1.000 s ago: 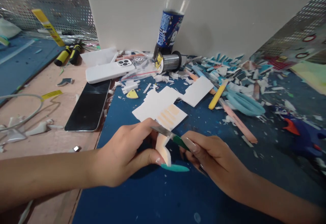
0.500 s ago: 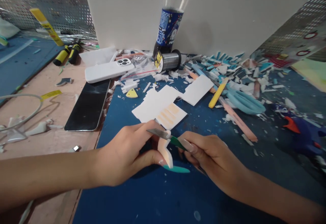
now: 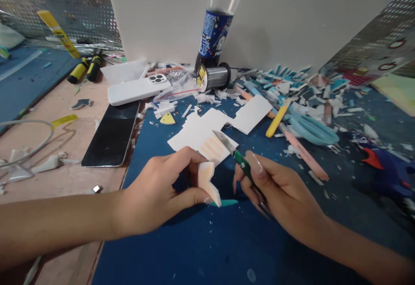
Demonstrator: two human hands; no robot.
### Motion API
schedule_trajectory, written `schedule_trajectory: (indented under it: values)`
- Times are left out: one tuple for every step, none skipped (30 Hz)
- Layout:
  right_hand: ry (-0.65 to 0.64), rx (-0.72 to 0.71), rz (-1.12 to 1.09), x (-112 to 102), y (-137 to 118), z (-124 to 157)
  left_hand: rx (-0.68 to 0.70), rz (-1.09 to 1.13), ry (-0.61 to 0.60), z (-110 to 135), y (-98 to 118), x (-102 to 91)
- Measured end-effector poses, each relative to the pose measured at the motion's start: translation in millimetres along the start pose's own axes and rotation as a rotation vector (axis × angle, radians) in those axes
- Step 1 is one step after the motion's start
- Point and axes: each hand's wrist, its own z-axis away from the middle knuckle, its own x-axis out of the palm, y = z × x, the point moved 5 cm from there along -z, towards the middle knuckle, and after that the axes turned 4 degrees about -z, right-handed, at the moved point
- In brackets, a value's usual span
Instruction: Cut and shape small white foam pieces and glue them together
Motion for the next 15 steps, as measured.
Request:
schedule_trajectory:
  values:
    - [0.005, 0.023, -0.039, -0.4, 0.1, -0.9, -0.009, -0.02, 0.009, -0.7, 0.1, -0.4]
    - [0.0, 0.032, -0.075, -0.4, -0.5, -1.4, -0.014, -0.047, 0.019, -1.3, 0.2, -0.8]
    - [-0.018, 0.034, -0.105, 0.1, -1.1, -1.6, -0.015, -0.077, 0.028, -1.8, 0.3, -1.1]
    - [-0.04, 0.033, -0.132, 0.7, -1.8, -1.4, -0.012, -0.109, 0.036, -2.2, 0.3, -1.2]
    - [-0.069, 0.036, -0.153, 1.7, -2.1, -0.8, -0.007, -0.139, 0.042, -2.4, 0.4, -1.2]
    - [-0.099, 0.045, -0.172, 2.8, -2.0, 0.1, 0.004, -0.166, 0.052, -2.4, 0.8, -1.4]
    - [-0.124, 0.062, -0.187, 3.8, -1.5, 1.1, 0.015, -0.188, 0.058, -2.3, 1.1, -1.4]
    - [-0.142, 0.085, -0.196, 4.6, -0.6, 2.1, 0.026, -0.207, 0.065, -2.0, 1.5, -1.4]
    - [-0.153, 0.106, -0.198, 5.1, 0.4, 2.9, 0.039, -0.223, 0.07, -1.8, 2.1, -1.4]
    - [-0.163, 0.122, -0.191, 5.7, 1.1, 3.5, 0.054, -0.234, 0.076, -1.5, 2.8, -1.5]
    - [-0.173, 0.132, -0.179, 6.4, 1.6, 3.9, 0.073, -0.241, 0.078, -1.2, 3.6, -1.2]
    - [-0.181, 0.139, -0.163, 6.9, 2.0, 4.0, 0.094, -0.245, 0.074, -0.9, 4.4, -0.7]
    - [-0.189, 0.148, -0.146, 7.6, 2.3, 4.1, 0.122, -0.245, 0.066, -0.7, 5.4, 0.2]
    - [-0.197, 0.158, -0.134, 8.5, 2.4, 4.0, 0.154, -0.245, 0.062, -0.4, 6.5, 0.9]
    - [-0.206, 0.171, -0.128, 9.6, 2.5, 3.9, 0.187, -0.246, 0.052, -0.2, 7.4, 1.9]
